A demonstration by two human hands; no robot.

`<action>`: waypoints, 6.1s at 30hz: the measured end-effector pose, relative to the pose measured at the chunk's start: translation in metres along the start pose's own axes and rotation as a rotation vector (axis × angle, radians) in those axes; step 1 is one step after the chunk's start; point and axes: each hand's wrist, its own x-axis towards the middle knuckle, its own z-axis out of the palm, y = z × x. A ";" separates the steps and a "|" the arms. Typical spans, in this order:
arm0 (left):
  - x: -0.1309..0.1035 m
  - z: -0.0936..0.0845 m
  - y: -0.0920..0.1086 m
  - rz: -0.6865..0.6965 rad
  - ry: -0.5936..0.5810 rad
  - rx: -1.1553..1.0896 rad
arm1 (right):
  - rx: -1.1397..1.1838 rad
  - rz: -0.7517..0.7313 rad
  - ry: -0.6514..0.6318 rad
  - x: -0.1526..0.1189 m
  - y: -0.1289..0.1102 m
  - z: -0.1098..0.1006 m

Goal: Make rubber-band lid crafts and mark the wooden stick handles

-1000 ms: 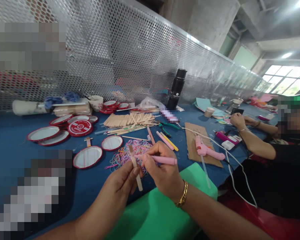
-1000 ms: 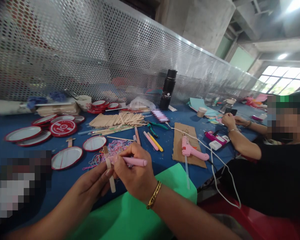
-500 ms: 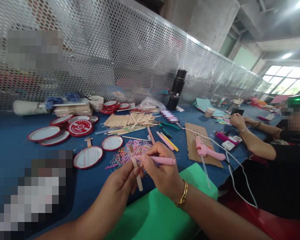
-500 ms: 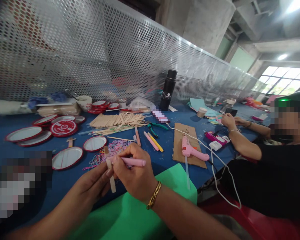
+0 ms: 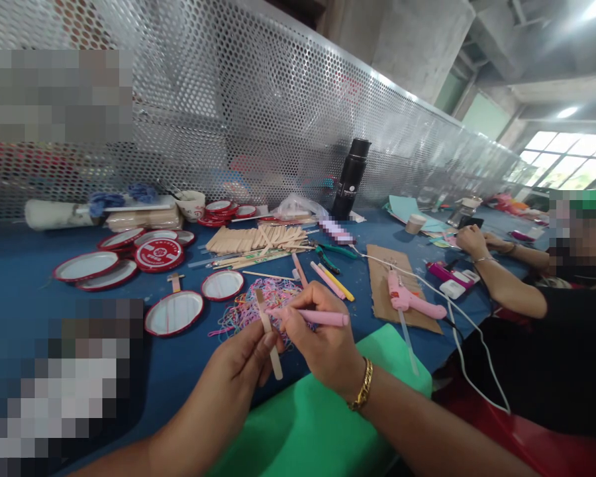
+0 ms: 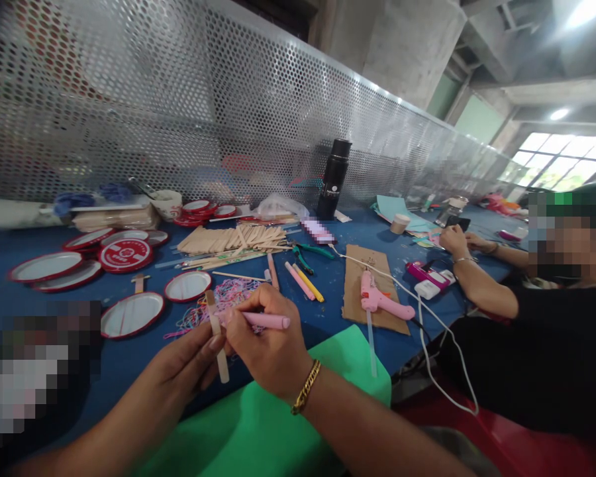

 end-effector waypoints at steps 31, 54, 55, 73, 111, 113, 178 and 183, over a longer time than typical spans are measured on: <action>0.000 -0.001 0.005 -0.008 -0.009 0.046 | -0.025 -0.007 0.046 0.000 0.002 0.000; 0.000 -0.002 0.001 0.026 -0.007 0.075 | -0.051 -0.025 0.063 0.001 0.003 0.000; 0.000 -0.002 0.001 0.024 -0.010 0.077 | -0.052 -0.025 0.072 0.001 0.003 0.000; 0.000 0.000 0.004 0.001 -0.005 0.068 | 0.000 -0.010 0.009 0.000 0.001 0.001; -0.001 0.000 0.005 0.013 0.014 0.052 | 0.002 0.009 0.006 0.001 0.001 0.001; 0.000 0.000 0.002 0.014 0.001 0.054 | -0.029 0.002 0.041 0.001 0.001 0.000; 0.002 -0.001 -0.003 -0.006 -0.026 -0.007 | 0.036 -0.021 -0.005 0.001 0.004 0.000; 0.003 -0.002 -0.007 -0.010 -0.017 -0.007 | -0.012 -0.063 0.061 0.001 0.006 0.001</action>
